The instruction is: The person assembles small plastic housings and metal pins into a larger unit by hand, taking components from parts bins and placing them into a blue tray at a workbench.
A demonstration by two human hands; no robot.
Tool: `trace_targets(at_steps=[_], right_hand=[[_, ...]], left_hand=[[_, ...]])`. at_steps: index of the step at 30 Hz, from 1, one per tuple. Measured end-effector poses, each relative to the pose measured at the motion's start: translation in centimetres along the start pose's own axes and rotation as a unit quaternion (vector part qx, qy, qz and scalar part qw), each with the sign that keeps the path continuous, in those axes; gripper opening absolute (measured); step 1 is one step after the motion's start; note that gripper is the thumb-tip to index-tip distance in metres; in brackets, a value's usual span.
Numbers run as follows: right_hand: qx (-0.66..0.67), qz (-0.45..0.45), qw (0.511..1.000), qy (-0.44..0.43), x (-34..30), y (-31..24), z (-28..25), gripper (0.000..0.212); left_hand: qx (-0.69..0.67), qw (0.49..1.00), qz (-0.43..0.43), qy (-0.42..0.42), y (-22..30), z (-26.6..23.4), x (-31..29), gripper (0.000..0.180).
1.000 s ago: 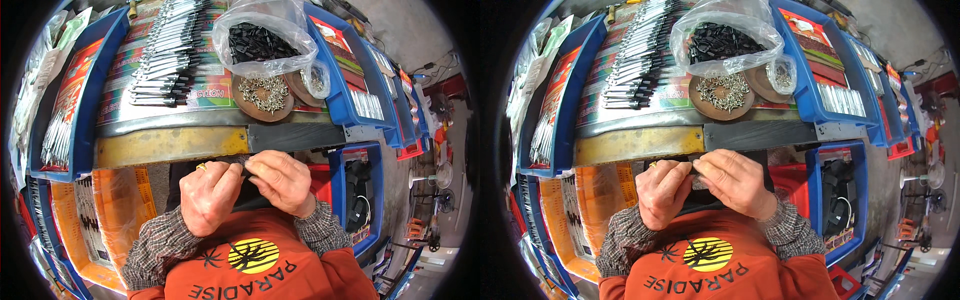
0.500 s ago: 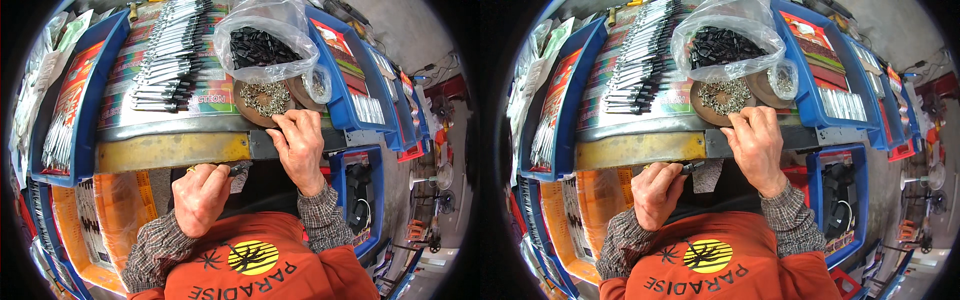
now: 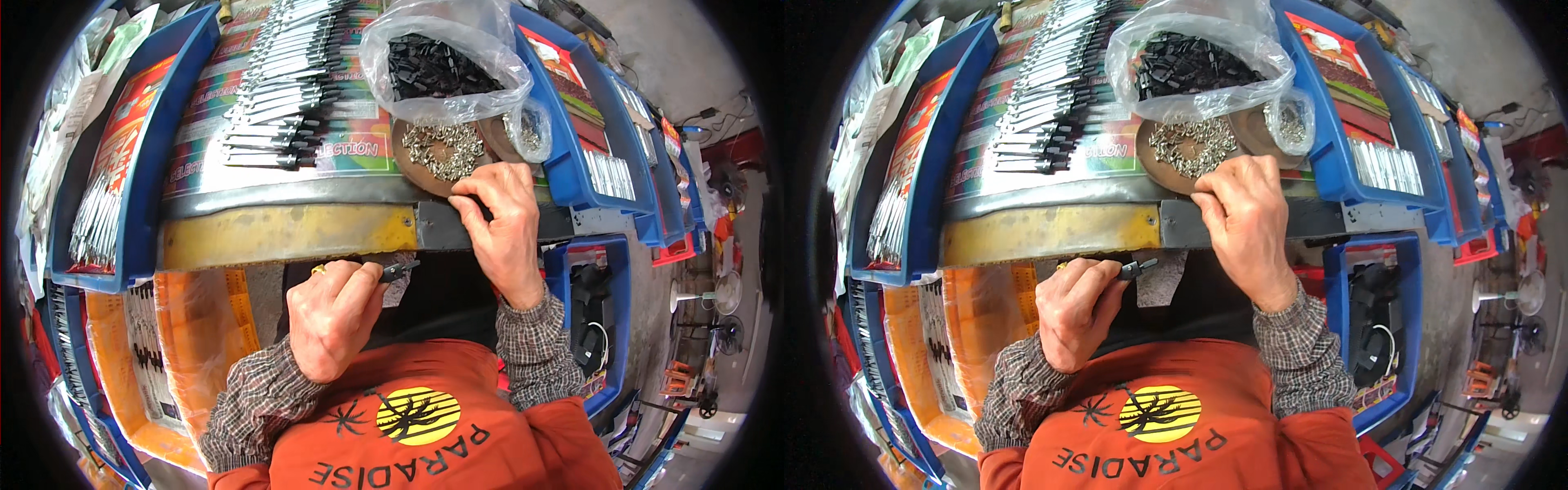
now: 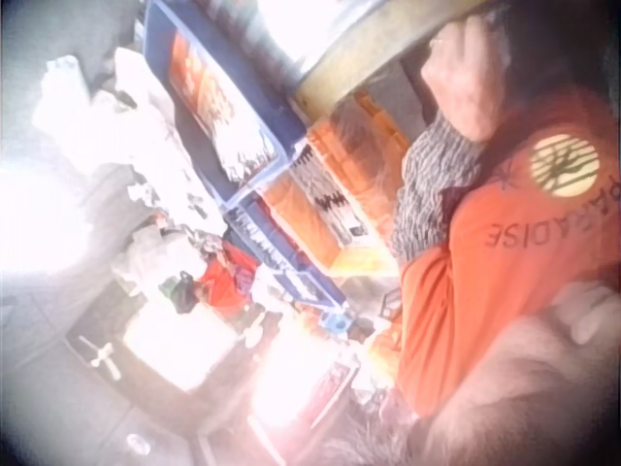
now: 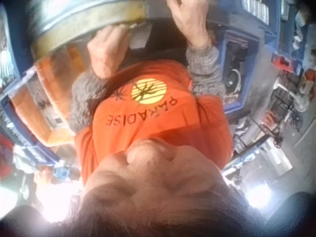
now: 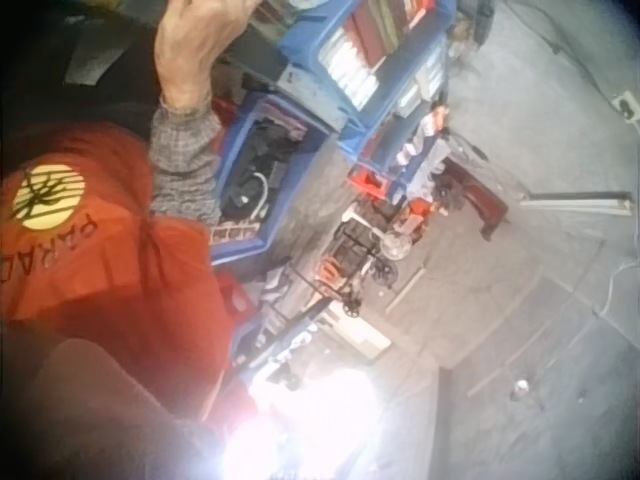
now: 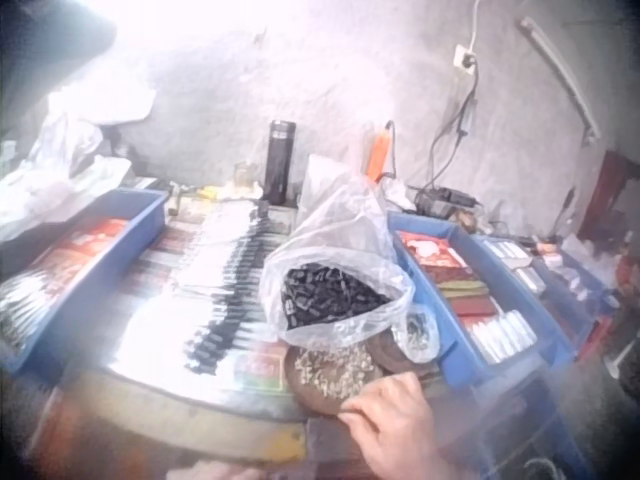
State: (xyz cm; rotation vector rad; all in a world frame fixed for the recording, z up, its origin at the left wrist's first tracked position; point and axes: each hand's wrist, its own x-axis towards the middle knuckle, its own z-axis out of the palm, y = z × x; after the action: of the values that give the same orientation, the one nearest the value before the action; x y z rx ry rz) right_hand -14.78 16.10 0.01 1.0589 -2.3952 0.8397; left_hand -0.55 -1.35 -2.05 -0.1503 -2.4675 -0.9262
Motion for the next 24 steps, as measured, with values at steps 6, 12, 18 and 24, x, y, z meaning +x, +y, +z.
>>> trace_targets(at_steps=[6,12,18,24], right_hand=[[0.034,0.012,0.999,-0.032,0.5,0.5,-0.3,0.01],[0.032,0.02,0.998,-0.04,0.4,0.4,-0.4,0.007],[0.15,0.025,0.988,-0.036,-1.9,-2.3,-0.3,0.007],[0.273,-0.029,0.961,-0.042,-3.9,-4.2,0.1,0.016]], left_hand=[[0.006,1.0,0.016,-0.006,0.1,-0.2,0.0,0.025],[-0.021,0.999,-0.013,-0.036,0.4,-0.6,-0.1,0.023],[-0.039,0.998,-0.033,-0.041,0.5,-0.6,-0.3,0.022],[-0.065,0.996,-0.044,-0.042,1.3,-0.7,-0.1,0.021]])
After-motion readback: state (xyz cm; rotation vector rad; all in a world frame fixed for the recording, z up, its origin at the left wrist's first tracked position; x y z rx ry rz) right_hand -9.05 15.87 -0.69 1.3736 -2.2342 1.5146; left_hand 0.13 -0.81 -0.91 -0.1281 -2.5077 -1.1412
